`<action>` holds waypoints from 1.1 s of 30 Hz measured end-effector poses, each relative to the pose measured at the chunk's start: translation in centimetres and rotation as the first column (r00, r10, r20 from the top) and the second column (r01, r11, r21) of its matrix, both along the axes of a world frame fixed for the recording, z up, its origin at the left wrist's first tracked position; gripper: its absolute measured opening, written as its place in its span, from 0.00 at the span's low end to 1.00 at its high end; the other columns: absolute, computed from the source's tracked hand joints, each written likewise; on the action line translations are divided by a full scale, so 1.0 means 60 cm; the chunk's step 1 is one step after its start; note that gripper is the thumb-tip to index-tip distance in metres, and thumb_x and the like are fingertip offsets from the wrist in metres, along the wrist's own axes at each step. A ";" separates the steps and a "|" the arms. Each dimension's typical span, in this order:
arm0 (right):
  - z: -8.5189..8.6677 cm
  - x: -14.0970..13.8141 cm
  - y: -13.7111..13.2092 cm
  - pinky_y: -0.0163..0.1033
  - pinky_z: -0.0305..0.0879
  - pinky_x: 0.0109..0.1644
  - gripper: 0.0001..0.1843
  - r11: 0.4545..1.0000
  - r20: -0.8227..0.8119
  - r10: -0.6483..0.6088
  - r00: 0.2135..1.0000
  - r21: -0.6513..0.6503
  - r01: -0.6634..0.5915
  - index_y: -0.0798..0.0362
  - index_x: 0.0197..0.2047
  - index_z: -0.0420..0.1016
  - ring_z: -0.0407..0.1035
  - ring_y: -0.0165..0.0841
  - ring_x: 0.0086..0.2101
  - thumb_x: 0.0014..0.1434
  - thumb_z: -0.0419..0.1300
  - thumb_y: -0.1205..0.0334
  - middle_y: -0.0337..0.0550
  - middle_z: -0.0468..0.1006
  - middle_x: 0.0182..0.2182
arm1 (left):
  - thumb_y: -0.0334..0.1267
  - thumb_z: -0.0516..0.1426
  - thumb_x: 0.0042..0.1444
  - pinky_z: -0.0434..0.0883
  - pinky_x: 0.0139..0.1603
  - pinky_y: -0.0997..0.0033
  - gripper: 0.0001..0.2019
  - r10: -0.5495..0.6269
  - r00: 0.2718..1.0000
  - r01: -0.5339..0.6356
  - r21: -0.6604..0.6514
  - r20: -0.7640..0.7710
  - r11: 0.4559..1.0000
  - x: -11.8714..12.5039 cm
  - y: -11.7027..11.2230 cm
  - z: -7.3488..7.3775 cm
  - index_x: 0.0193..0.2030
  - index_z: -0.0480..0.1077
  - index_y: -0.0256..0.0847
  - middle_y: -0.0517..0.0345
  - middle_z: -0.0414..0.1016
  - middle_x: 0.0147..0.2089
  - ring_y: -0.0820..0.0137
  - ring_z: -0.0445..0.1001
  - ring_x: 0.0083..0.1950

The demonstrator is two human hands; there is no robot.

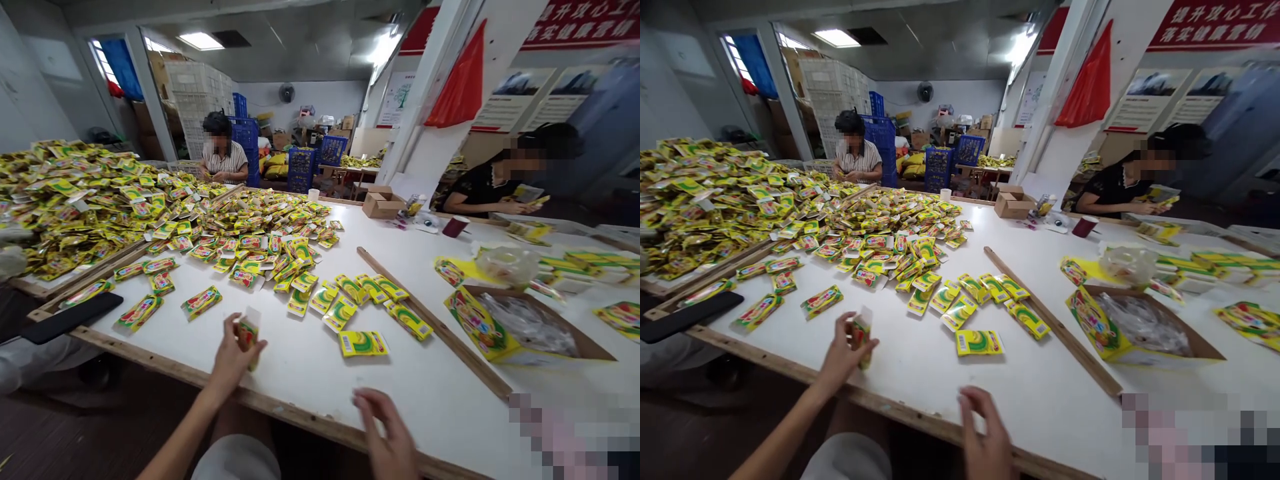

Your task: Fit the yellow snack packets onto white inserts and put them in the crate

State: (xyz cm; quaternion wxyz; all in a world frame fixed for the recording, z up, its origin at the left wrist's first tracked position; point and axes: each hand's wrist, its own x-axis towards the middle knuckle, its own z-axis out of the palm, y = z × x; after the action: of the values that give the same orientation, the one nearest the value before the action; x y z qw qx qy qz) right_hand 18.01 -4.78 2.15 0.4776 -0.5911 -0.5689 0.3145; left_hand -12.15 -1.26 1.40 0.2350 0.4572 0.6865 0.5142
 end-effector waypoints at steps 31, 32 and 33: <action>0.003 -0.102 0.078 0.39 0.70 0.44 0.06 0.939 -0.128 0.321 0.938 0.172 -0.298 0.51 0.37 0.78 0.73 0.38 0.40 0.58 0.60 0.61 0.45 0.79 0.38 | 0.40 0.55 0.59 0.71 0.52 0.63 0.10 -0.544 0.801 0.513 0.182 0.251 0.839 0.152 -0.010 0.006 0.44 0.73 0.41 0.50 0.76 0.47 0.62 0.74 0.49; 0.005 -0.101 0.076 0.39 0.70 0.44 0.07 0.935 -0.122 0.330 0.936 0.176 -0.307 0.51 0.38 0.78 0.73 0.38 0.41 0.58 0.60 0.61 0.45 0.79 0.38 | 0.40 0.55 0.59 0.70 0.52 0.63 0.09 -0.530 0.820 0.499 0.184 0.215 0.847 0.151 -0.011 0.010 0.42 0.74 0.40 0.50 0.76 0.46 0.61 0.74 0.50; 0.007 -0.101 0.074 0.39 0.70 0.44 0.07 0.935 -0.120 0.330 0.936 0.178 -0.306 0.51 0.38 0.78 0.72 0.38 0.42 0.58 0.60 0.60 0.46 0.79 0.39 | 0.40 0.55 0.59 0.70 0.52 0.63 0.09 -0.512 0.837 0.481 0.187 0.190 0.856 0.150 -0.012 0.013 0.40 0.75 0.40 0.50 0.77 0.46 0.61 0.74 0.50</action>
State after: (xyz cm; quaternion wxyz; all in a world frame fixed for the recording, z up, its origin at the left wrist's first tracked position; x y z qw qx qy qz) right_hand 11.93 -0.37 2.56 0.5059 -0.4268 -0.6432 0.3850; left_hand -3.13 -1.96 2.19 0.4088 0.5706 0.4762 0.5297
